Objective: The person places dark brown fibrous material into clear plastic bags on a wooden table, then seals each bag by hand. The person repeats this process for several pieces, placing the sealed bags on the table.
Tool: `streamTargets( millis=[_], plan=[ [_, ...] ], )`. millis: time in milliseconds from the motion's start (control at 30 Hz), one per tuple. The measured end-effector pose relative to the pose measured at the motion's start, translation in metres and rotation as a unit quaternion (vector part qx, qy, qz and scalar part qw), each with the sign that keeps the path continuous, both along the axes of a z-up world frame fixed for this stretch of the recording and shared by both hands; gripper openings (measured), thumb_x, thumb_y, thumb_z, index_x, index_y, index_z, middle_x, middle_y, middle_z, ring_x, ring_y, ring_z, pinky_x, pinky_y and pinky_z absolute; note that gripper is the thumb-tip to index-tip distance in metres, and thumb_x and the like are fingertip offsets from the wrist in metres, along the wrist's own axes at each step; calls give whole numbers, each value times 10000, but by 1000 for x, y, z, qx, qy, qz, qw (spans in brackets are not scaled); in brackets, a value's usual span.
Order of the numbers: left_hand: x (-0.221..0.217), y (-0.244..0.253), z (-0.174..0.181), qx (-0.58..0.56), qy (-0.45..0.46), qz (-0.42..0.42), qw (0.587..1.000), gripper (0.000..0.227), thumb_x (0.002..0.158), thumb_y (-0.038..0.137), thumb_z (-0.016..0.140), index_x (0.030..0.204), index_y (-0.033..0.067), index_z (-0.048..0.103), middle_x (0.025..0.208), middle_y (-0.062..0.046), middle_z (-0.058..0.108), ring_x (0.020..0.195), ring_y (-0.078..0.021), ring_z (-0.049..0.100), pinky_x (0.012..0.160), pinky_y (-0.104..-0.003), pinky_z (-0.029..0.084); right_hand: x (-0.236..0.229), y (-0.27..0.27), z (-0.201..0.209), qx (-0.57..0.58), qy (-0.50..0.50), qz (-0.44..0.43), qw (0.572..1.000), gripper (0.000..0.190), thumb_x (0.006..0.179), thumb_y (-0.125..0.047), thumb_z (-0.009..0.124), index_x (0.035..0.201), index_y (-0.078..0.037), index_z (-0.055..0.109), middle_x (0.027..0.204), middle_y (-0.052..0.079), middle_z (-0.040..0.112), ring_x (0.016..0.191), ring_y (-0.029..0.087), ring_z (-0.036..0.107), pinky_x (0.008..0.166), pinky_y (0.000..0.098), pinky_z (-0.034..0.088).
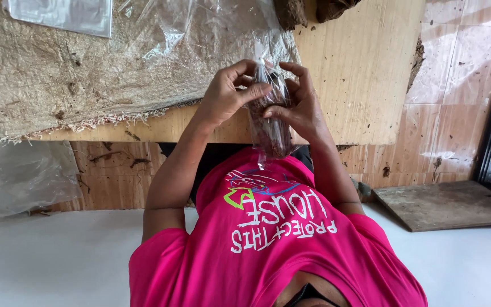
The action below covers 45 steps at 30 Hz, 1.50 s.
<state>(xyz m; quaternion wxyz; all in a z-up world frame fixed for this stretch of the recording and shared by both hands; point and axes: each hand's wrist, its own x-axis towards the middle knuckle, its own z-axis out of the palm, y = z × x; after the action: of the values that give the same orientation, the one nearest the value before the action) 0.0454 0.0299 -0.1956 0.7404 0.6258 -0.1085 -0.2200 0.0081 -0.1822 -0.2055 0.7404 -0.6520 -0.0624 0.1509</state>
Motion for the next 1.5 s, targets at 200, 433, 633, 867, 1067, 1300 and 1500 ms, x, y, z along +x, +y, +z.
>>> streamTargets(
  millis=[200,433,633,867,1067,1300,1500],
  plan=[
    [14,14,-22,-146,-10,225,963,190,975,189,759,1135,106,700,1098,-11,721,989,-180,681,988,-400,631,15,-40,26,-33,-88,122,988,799,968,-331,683,1560,-62,219,1442,359,504,1288,424,610,1086,519,594],
    [16,4,-28,-257,11,308,916,186,948,133,782,1071,94,648,1087,-75,719,1038,-252,716,869,-407,674,25,-48,-17,149,-50,-52,986,944,876,-169,846,1633,-159,282,1437,206,575,1333,287,581,1183,480,532],
    [12,3,-40,-241,57,266,932,418,940,220,820,1265,175,562,1264,-126,680,1070,-299,711,782,-405,669,27,-38,-20,58,-76,-171,981,505,856,-117,868,1297,0,650,1171,116,746,1078,200,732,937,338,665],
    [9,-20,-39,-280,138,269,911,389,861,10,822,1190,64,622,1159,-187,720,1075,-388,728,844,-547,688,19,-32,-41,143,-45,-218,964,479,965,-29,749,1401,-11,553,848,113,701,730,256,741,675,398,691],
    [8,-19,-43,-303,134,278,902,301,891,14,799,1157,43,662,1112,-157,742,1028,-328,746,842,-504,690,17,-34,-35,183,-49,-172,967,765,895,-22,734,1578,-82,394,1148,113,625,984,212,668,858,387,664],
    [-4,-37,-63,-199,26,226,953,670,877,-8,849,1273,160,336,1174,-162,677,995,-309,750,823,-422,700,27,-27,-22,-100,-118,-371,915,189,1082,-291,597,955,-166,663,637,-7,518,556,84,508,456,228,461],
    [-8,-33,-39,-87,37,112,989,480,884,176,871,1277,91,608,1105,-185,736,884,-220,752,691,-299,703,17,-109,-120,-77,-81,-348,931,239,1136,-347,460,1089,-165,608,544,111,495,367,180,520,301,271,477]
  ],
)
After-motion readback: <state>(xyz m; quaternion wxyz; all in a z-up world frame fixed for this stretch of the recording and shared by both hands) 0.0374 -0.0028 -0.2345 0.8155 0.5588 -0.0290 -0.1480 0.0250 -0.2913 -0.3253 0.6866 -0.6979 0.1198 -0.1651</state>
